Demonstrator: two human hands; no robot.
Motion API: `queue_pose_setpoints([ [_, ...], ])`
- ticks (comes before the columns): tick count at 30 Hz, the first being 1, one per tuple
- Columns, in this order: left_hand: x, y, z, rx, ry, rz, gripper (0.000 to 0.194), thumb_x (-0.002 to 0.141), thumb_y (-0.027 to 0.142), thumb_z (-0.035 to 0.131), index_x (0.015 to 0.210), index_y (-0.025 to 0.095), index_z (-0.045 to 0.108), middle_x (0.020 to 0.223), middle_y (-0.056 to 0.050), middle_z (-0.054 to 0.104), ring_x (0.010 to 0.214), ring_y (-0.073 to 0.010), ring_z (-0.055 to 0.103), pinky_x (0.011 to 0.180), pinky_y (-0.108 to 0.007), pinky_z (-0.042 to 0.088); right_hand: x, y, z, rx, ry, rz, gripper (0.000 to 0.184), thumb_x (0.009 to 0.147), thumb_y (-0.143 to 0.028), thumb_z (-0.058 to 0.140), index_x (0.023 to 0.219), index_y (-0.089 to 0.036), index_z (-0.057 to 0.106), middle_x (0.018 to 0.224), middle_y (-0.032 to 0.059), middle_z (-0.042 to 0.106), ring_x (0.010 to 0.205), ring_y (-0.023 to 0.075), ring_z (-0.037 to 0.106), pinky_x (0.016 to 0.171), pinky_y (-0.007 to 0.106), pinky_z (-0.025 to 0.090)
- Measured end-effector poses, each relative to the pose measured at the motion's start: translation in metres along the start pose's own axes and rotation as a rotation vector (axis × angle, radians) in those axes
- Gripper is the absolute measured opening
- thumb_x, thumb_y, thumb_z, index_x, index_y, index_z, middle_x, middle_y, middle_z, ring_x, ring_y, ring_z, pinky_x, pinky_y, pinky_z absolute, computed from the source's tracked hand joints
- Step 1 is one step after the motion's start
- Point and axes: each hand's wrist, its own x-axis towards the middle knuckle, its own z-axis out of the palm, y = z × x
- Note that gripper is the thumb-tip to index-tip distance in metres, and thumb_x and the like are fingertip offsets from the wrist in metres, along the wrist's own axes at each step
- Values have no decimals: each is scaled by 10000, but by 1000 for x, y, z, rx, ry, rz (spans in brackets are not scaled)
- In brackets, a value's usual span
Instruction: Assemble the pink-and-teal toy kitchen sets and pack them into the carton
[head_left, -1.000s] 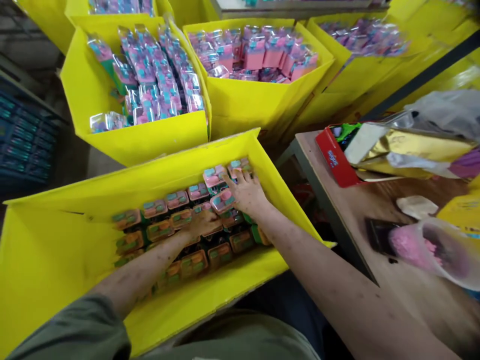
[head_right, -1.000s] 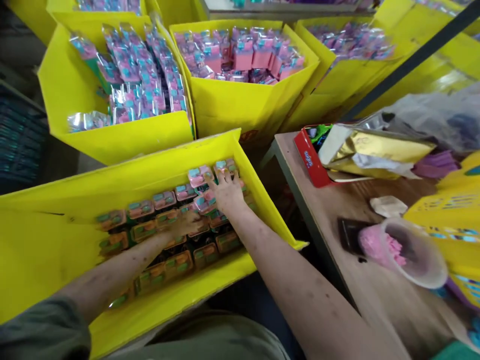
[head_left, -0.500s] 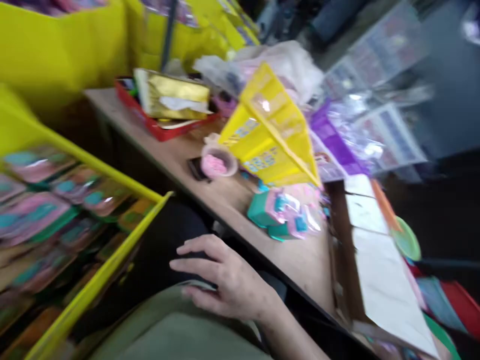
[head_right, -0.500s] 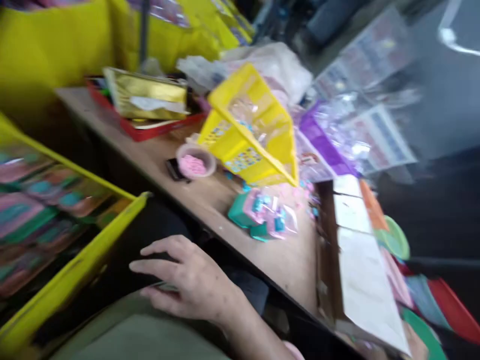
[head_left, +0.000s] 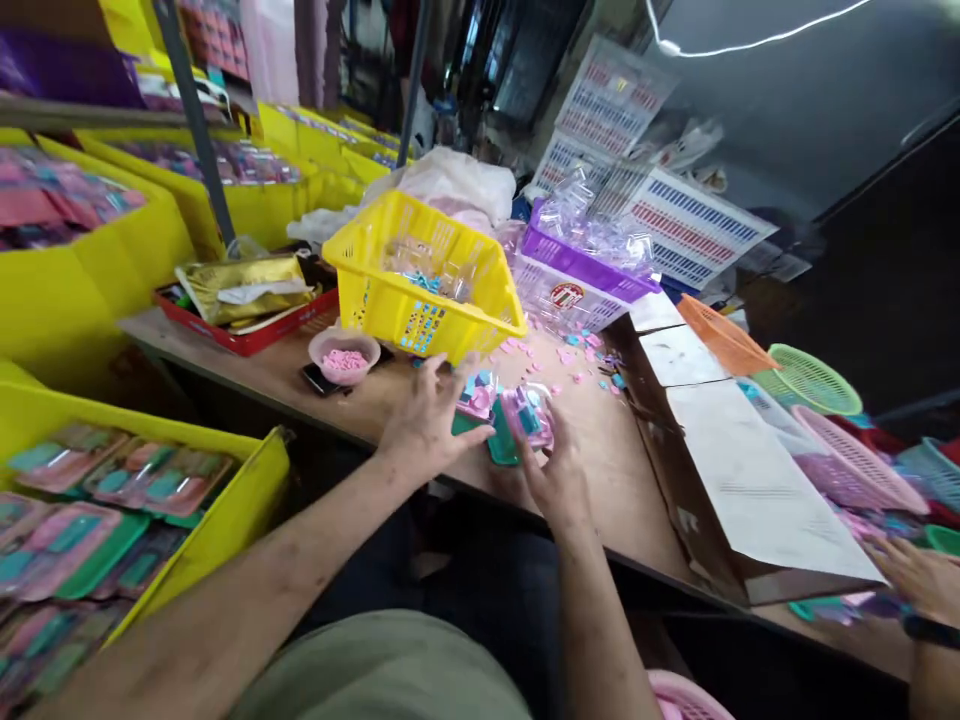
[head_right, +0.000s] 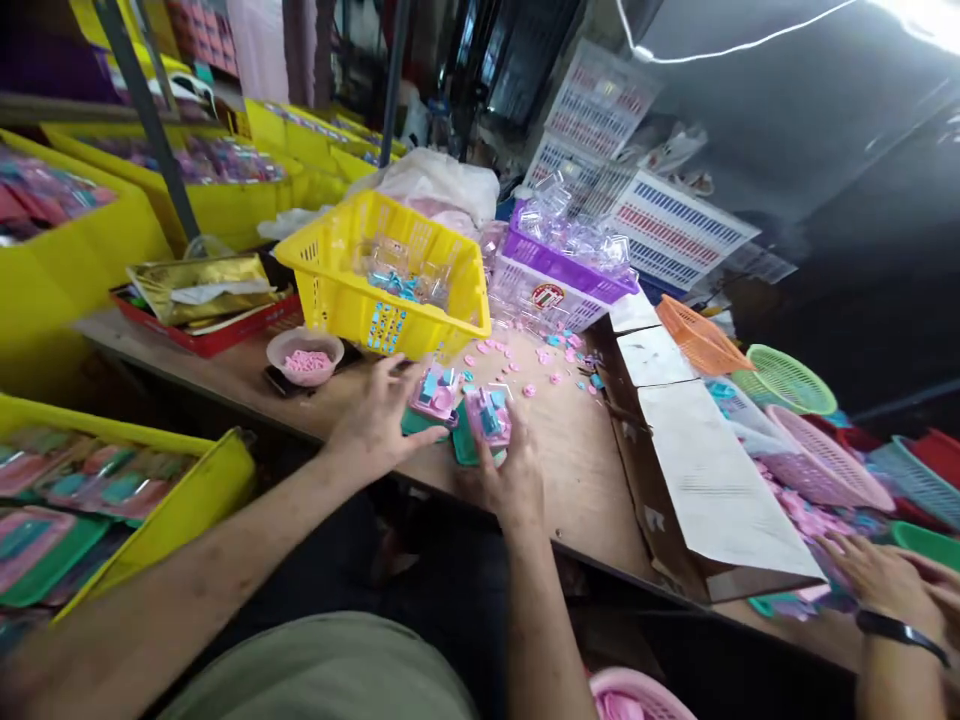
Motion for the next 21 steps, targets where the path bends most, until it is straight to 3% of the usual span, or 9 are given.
queue_pose_setpoints([
  [3,20,-1,49,146,-86,-57,1006,861,506,1005,1693,333,467,1620,-191,471,1403,-498,642,1077,-596,649,-20,21,-31,17,-80,-4,694,1086,-555,604,1691,-239,474,1595,199,601,1477,375,615,1203,596,571],
  [6,19,-12,61,187,-123,-6,842,924,497,948,1613,310,501,1514,-149,544,1256,-409,724,988,-489,675,-34,32,-55,-40,-101,43,707,1017,-500,691,1662,-274,509,1532,172,618,1451,389,622,1192,599,569],
  [10,17,-19,52,96,-148,122,610,1051,464,791,1550,271,498,1489,-146,569,1327,-379,694,1107,-490,638,-33,20,-52,-155,-24,226,853,905,-480,829,1642,-244,469,1506,196,617,1336,421,682,1076,584,619],
  [14,18,-26,51,-45,-242,199,855,1017,463,830,1710,287,363,1701,-193,412,1631,-426,464,1355,-600,453,-20,0,-48,-297,-30,198,677,918,-446,828,1505,-230,567,1456,210,633,1316,424,679,1048,536,616],
  [17,17,-24,45,-187,-302,159,836,1055,484,771,1750,295,346,1753,-190,422,1664,-422,438,1403,-622,381,-7,-5,-53,-350,-53,204,727,919,-548,823,1497,-176,585,1378,234,691,1227,434,726,1037,549,615],
  [19,14,-19,24,-340,-329,116,897,1049,527,773,1775,278,308,1790,-200,412,1645,-434,476,1376,-631,426,5,-3,-60,-341,-70,212,896,891,-645,816,1578,-139,542,1342,250,724,1211,461,743,1023,583,620],
  [21,7,-14,-17,-507,-350,30,1086,989,586,848,1814,282,210,1787,-215,435,1577,-454,564,1285,-634,536,18,0,-67,-344,-105,170,1051,831,-733,822,1645,-142,518,1373,275,724,1287,507,719,1027,637,611],
])
